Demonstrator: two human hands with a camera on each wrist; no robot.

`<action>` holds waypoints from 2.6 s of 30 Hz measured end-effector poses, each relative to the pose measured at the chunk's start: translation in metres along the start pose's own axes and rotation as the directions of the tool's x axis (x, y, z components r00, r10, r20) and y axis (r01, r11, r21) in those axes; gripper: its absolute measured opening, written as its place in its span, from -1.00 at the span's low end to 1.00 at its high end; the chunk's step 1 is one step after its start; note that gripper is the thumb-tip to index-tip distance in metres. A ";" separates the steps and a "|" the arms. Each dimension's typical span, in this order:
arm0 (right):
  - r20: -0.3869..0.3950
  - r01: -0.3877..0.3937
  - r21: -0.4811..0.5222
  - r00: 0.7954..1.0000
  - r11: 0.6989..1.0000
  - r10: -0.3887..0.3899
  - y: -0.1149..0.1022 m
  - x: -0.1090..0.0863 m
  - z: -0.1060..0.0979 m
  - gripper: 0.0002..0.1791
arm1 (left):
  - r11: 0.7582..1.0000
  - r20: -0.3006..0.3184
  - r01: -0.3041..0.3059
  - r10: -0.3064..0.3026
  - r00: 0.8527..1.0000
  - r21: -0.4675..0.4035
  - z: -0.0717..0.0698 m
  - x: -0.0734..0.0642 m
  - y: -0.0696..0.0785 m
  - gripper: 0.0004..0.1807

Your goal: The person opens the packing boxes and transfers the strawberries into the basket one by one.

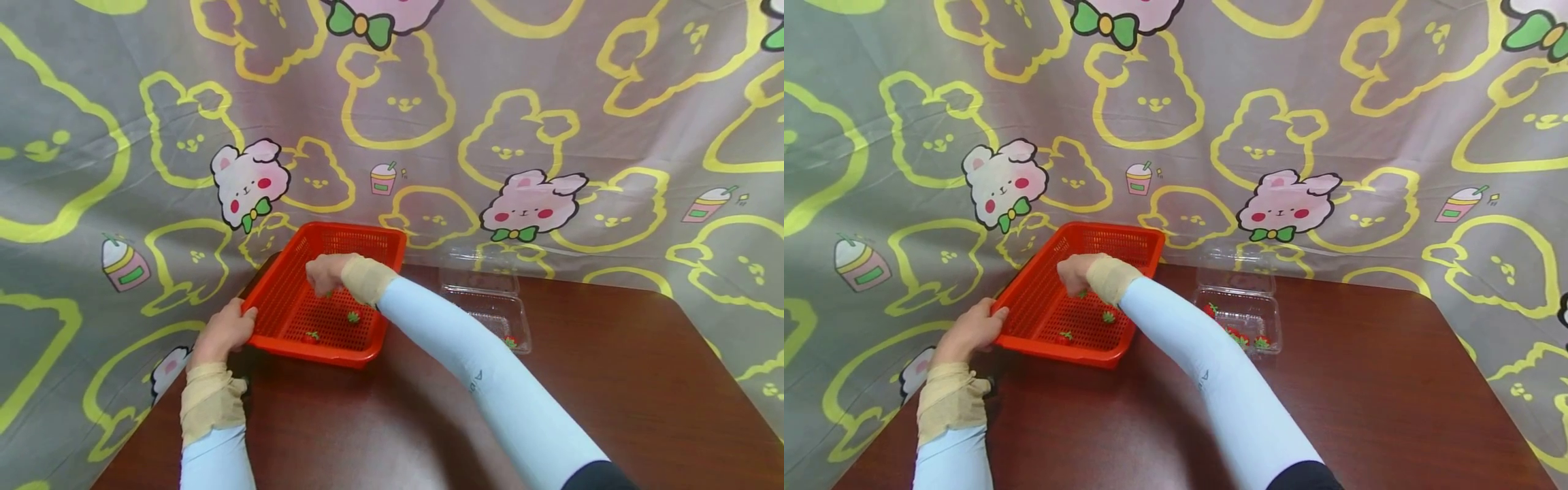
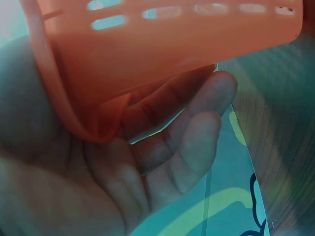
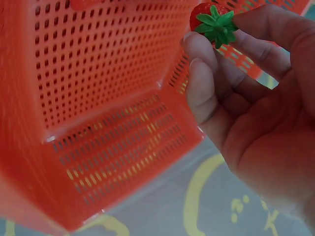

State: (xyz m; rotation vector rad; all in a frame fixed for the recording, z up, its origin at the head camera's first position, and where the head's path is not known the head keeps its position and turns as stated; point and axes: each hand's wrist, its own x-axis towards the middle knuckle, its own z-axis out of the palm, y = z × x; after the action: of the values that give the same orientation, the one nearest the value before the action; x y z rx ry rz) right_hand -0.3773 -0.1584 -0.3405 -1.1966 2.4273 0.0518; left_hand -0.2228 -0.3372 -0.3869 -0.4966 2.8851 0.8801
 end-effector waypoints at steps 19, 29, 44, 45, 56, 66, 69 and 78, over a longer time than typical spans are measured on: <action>0.085 0.000 -0.028 0.996 1.000 0.002 -0.011 0.023 0.034 -0.93 | 1.000 0.000 -0.012 0.012 1.000 0.000 0.002 0.001 -0.002 -0.50; 0.068 -0.019 -0.070 0.997 0.997 0.024 -0.009 0.025 0.031 -0.85 | 1.000 0.000 -0.009 0.009 1.000 0.005 0.002 0.003 -0.002 -0.49; -0.089 -0.073 -0.047 0.994 0.996 0.069 -0.006 -0.007 -0.011 -0.88 | 1.000 0.015 -0.011 0.011 1.000 0.021 0.000 0.001 0.000 -0.51; -0.094 -0.072 -0.020 0.993 0.997 0.070 -0.006 -0.010 -0.016 -0.87 | 1.000 0.018 -0.008 0.008 1.000 0.024 -0.001 0.001 -0.001 -0.51; -0.232 -0.072 0.003 0.970 0.997 0.071 0.022 -0.066 -0.045 -0.75 | 1.000 0.041 -0.003 0.002 0.999 0.029 -0.003 0.002 -0.001 -0.49; -0.407 0.031 -0.003 0.913 0.999 -0.030 0.066 -0.116 -0.038 -0.79 | 1.000 0.050 0.016 -0.017 0.999 0.017 -0.001 0.003 0.000 -0.47; -0.426 0.028 -0.039 0.904 0.999 -0.042 0.080 -0.129 -0.031 -0.83 | 1.000 0.050 0.008 -0.009 0.999 0.018 -0.001 0.003 0.000 -0.47; -0.505 0.041 -0.035 0.861 0.999 -0.053 0.119 -0.163 -0.007 -0.90 | 1.000 0.047 0.010 -0.011 0.999 0.024 -0.003 0.002 -0.002 -0.34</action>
State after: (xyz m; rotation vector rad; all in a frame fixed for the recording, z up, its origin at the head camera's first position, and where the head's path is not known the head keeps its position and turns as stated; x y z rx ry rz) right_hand -0.3833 0.0366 -0.2882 -1.4217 2.8449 -0.2889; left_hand -0.2242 -0.3410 -0.3856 -0.4816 2.8442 0.8426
